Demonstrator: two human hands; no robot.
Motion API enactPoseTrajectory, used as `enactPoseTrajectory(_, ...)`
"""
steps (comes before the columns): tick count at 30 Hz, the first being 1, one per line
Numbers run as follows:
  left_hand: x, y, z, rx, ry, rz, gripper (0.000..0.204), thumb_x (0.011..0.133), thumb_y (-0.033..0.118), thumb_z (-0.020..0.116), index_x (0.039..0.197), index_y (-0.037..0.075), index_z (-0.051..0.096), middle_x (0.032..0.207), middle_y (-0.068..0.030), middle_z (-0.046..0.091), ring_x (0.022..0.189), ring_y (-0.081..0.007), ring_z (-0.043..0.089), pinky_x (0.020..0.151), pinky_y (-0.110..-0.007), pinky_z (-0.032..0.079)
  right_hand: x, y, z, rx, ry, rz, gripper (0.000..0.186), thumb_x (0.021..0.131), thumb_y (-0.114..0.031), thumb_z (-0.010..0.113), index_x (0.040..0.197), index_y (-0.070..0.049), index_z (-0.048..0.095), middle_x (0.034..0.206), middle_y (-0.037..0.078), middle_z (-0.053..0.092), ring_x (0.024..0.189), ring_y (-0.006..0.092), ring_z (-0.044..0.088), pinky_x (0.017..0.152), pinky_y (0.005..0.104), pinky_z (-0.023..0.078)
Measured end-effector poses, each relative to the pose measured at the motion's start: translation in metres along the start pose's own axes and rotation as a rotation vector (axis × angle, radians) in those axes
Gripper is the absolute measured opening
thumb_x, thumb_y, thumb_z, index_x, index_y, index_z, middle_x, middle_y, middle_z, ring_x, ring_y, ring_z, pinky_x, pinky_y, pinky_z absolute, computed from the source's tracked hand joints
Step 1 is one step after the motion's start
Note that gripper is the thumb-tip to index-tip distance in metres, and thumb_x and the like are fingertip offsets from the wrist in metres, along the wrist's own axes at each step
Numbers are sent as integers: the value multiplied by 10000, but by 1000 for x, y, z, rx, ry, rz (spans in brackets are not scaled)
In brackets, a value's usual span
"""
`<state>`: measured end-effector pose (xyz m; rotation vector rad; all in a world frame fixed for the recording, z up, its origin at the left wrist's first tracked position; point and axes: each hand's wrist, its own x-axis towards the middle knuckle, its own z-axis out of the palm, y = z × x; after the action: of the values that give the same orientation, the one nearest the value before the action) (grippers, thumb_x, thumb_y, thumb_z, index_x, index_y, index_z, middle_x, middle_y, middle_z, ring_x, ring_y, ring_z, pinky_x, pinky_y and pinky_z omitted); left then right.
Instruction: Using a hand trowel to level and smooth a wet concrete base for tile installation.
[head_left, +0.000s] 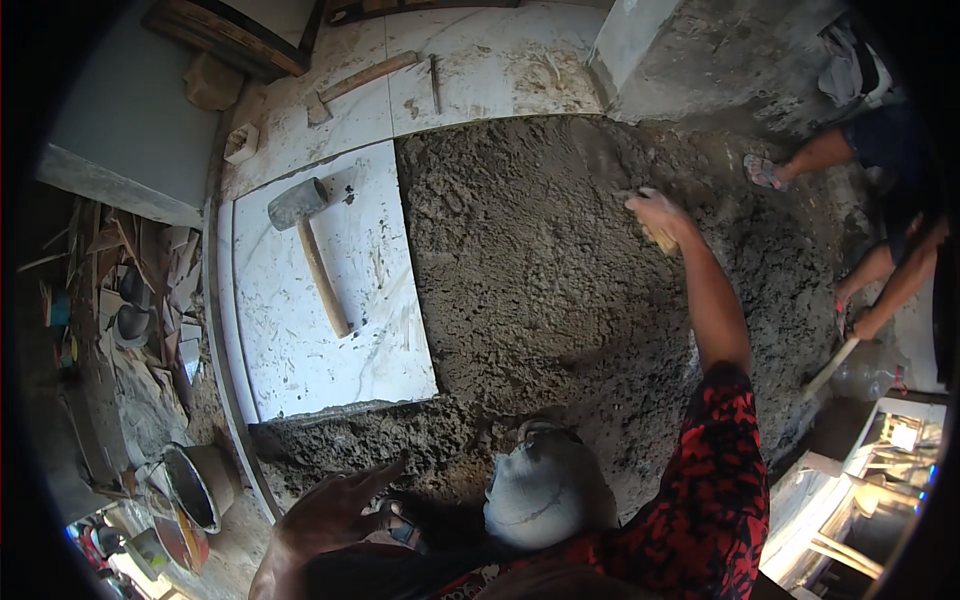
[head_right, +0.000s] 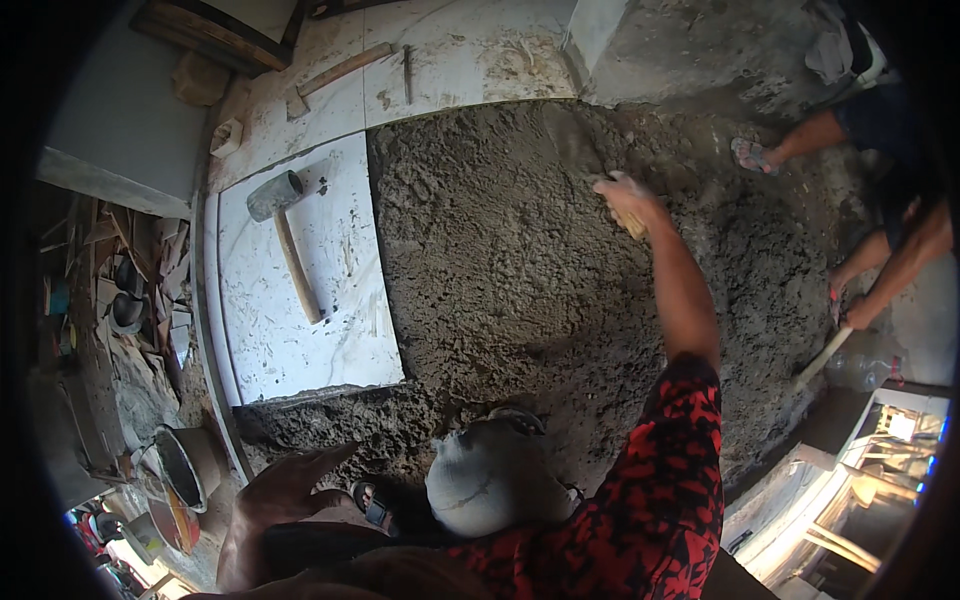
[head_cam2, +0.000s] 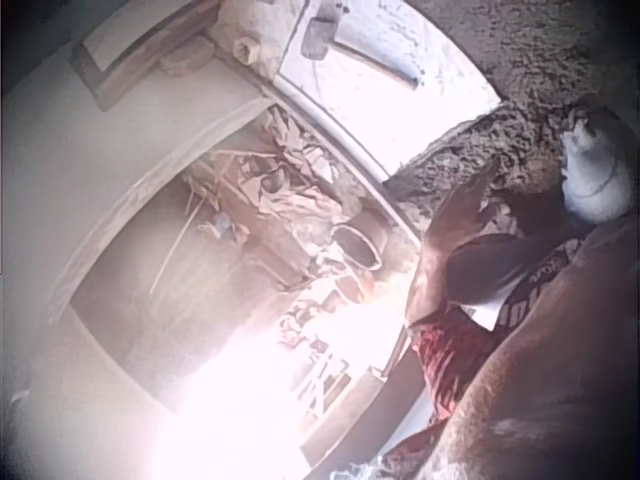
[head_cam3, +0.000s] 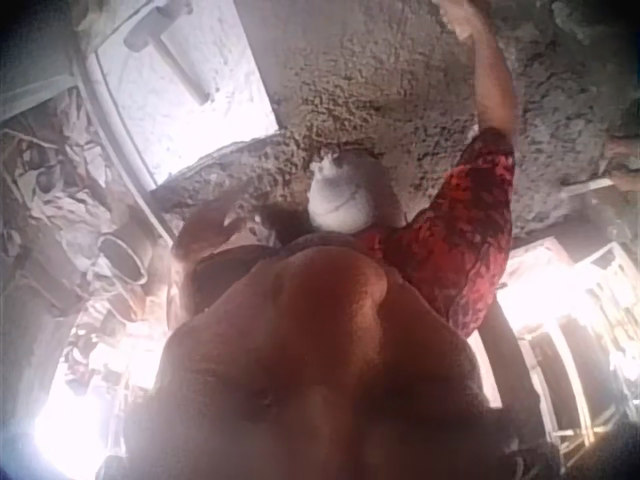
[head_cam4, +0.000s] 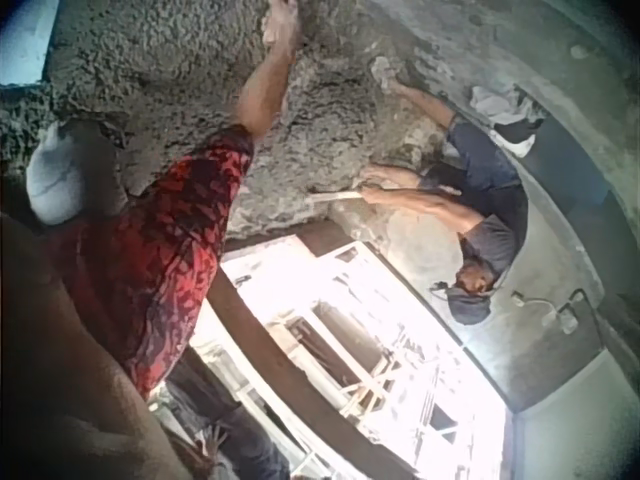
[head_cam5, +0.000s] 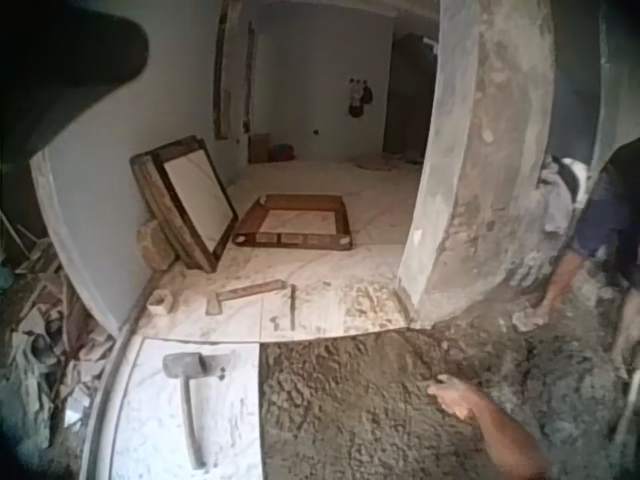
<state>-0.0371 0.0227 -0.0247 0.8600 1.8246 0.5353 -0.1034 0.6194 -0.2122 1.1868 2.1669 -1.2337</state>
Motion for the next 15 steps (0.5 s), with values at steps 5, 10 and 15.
enactPoseTrajectory(5, -2, -2, 1, -20, -23, -20, 685, 872, 299, 645, 1431, 53, 335, 1292, -235, 531, 1153, -396, 545, 969, -459, 449, 14, 32, -34, -161, 381, 95, 567, 890, -278, 569, 1386, -42, 426, 1073, 187, 644, 754, 244, 655, 603, 386, 543)
enactPoseTrajectory(10, 13, -2, 1, 16, -16, 83, 680, 875, 288, 643, 1431, 50, 332, 1306, -236, 518, 1158, -388, 547, 976, -449, 450, 79, 72, -74, -688, 456, 49, 370, 883, -215, 584, 1176, 10, 602, 1159, 230, 611, 969, 359, 639, 785, 447, 541)
enactPoseTrajectory(15, 2, -2, 3, 56, -23, 37, 683, 910, 377, 584, 1450, 71, 300, 1329, -223, 507, 1161, -384, 551, 976, -451, 458, 26, -12, 12, -786, 249, -89, 310, 902, -176, 514, 1135, 6, 609, 1234, 202, 584, 1078, 378, 593, 880, 492, 505)
